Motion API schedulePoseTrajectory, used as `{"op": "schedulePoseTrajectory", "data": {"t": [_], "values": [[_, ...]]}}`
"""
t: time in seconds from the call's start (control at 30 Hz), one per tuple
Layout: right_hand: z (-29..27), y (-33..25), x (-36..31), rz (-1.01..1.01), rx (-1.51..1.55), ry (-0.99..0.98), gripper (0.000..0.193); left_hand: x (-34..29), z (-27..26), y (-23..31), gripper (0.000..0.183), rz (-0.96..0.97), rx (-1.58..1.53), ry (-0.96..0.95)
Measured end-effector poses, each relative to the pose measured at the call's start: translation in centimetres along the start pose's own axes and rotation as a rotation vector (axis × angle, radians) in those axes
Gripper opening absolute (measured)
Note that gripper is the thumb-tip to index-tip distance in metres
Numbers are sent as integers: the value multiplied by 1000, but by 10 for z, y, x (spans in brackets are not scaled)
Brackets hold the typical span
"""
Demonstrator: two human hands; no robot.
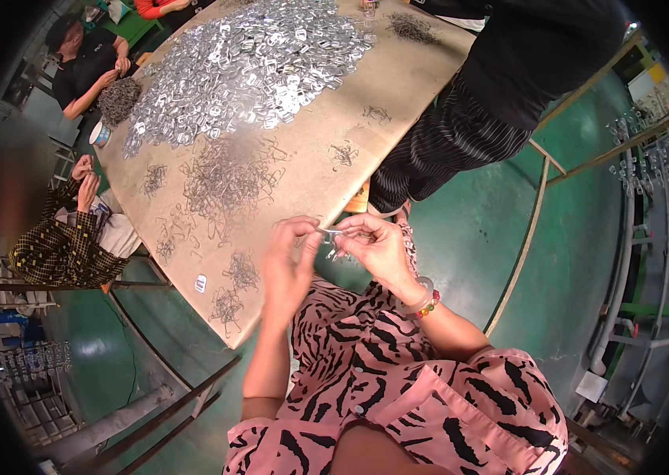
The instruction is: The person sorts metal parts on a table, first handling a bundle of thin metal wires and then picking up individual metal clips to attach them to a wire rack.
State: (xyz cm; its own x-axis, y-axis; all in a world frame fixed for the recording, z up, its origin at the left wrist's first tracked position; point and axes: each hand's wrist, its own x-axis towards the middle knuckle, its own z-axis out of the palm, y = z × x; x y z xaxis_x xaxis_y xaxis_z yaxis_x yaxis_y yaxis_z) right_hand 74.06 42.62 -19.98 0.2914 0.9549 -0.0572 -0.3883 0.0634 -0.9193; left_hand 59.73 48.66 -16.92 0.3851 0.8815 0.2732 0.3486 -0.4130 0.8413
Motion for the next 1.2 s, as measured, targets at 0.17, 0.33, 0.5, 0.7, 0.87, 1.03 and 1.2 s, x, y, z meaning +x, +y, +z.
{"op": "schedulePoseTrajectory", "data": {"t": [0.17,0.33,0.5,0.7,0.87,1.03,1.2], "values": [[3,-1,-5,-47,-5,64,15,-12,18,17,10,138,178,43],[9,-1,-7,-78,-48,71,13,-17,20,7,8,179,221,83],[5,8,-30,-260,-437,73,13,-35,27,-10,9,71,-28,-14],[-83,63,-44,279,-586,96,49,-80,25,-37,3,80,-89,-43],[-136,159,23,677,-1456,-349,71,-96,25,-41,5,91,-51,-26],[-121,233,73,717,-1123,-59,76,-112,25,-34,5,60,-93,15],[-109,240,99,797,121,382,90,-123,29,-30,8,31,-43,-2]]}}
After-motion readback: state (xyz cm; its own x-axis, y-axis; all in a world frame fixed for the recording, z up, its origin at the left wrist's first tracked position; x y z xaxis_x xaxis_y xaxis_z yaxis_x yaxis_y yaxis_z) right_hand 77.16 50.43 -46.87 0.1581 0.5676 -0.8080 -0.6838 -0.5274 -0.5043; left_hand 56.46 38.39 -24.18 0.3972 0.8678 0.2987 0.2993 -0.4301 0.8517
